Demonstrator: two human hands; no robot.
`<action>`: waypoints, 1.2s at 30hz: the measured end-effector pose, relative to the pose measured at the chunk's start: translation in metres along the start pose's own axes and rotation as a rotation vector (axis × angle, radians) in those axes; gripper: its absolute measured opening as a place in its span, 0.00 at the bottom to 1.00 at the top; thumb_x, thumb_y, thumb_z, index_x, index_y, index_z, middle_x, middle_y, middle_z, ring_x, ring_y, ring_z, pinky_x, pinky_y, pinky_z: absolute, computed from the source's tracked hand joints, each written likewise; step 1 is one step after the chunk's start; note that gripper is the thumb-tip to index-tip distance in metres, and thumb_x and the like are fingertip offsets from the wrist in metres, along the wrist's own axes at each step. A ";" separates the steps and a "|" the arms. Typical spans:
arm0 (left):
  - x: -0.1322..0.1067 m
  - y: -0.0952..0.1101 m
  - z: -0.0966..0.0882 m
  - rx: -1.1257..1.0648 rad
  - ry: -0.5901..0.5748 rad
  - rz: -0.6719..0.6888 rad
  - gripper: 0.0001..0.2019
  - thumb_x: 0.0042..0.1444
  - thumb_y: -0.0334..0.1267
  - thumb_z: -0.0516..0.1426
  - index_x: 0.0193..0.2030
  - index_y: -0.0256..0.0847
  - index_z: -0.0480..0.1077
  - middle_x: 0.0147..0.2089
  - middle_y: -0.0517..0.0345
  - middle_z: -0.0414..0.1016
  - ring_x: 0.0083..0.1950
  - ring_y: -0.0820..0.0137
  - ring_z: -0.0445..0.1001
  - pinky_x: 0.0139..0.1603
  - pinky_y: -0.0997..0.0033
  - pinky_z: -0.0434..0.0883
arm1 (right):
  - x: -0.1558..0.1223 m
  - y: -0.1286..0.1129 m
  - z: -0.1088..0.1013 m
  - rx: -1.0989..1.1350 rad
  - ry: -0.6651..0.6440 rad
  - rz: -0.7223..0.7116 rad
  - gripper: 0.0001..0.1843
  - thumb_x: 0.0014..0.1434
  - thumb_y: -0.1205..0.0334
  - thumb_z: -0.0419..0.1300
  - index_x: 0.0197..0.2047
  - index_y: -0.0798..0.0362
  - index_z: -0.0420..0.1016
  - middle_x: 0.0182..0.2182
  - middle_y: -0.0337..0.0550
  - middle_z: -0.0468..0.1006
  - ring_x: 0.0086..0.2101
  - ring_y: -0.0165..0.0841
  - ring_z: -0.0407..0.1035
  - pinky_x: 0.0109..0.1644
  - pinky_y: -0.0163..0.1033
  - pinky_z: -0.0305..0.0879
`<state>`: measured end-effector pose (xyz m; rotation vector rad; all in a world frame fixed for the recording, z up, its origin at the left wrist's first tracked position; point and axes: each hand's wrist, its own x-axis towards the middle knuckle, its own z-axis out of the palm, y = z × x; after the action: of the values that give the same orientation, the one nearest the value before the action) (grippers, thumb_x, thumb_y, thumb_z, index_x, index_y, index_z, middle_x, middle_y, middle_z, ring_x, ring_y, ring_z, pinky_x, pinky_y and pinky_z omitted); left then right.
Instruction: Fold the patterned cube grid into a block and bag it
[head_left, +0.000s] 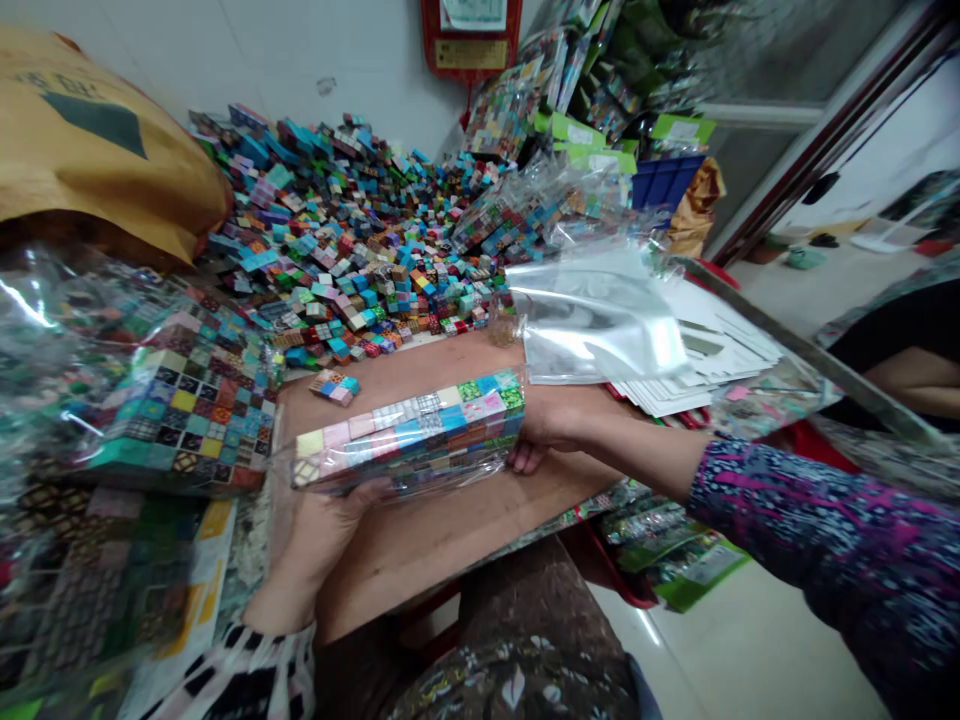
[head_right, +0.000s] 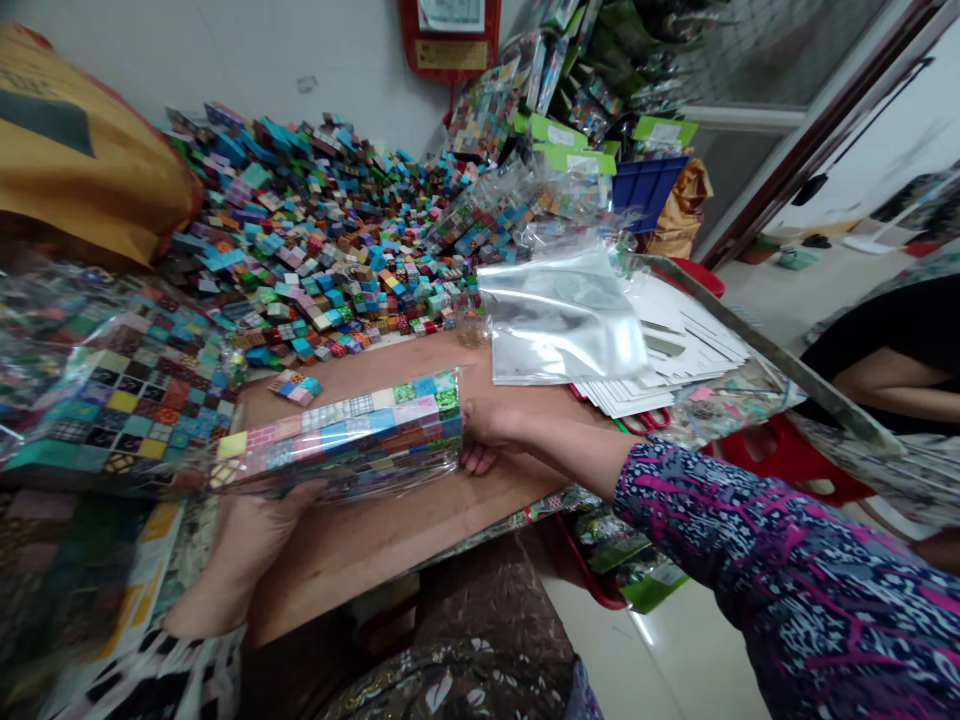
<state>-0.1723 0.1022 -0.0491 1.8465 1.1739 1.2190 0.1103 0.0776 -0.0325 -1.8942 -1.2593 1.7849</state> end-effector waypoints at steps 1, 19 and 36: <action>0.000 0.002 -0.001 -0.001 -0.016 -0.016 0.25 0.45 0.56 0.67 0.46 0.41 0.77 0.44 0.50 0.82 0.49 0.54 0.79 0.54 0.53 0.77 | -0.001 0.000 0.002 0.009 0.019 -0.001 0.15 0.63 0.50 0.59 0.42 0.53 0.78 0.21 0.44 0.78 0.22 0.33 0.73 0.30 0.39 0.76; -0.004 0.004 0.000 -0.153 -0.090 -0.158 0.25 0.44 0.53 0.69 0.45 0.39 0.78 0.47 0.47 0.83 0.50 0.54 0.80 0.58 0.50 0.75 | -0.021 0.026 0.035 0.291 0.141 -0.623 0.26 0.50 0.57 0.69 0.52 0.51 0.71 0.54 0.49 0.78 0.54 0.43 0.72 0.64 0.51 0.63; -0.037 -0.001 -0.031 0.259 -0.107 -0.016 0.18 0.67 0.47 0.48 0.50 0.39 0.72 0.54 0.43 0.77 0.58 0.58 0.73 0.62 0.54 0.67 | -0.008 0.044 0.042 0.218 0.248 -0.720 0.25 0.55 0.48 0.68 0.52 0.50 0.76 0.56 0.49 0.78 0.54 0.46 0.73 0.62 0.56 0.65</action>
<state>-0.2083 0.0697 -0.0523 2.0575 1.3345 0.9829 0.0916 0.0309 -0.0667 -1.2578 -1.3510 1.2078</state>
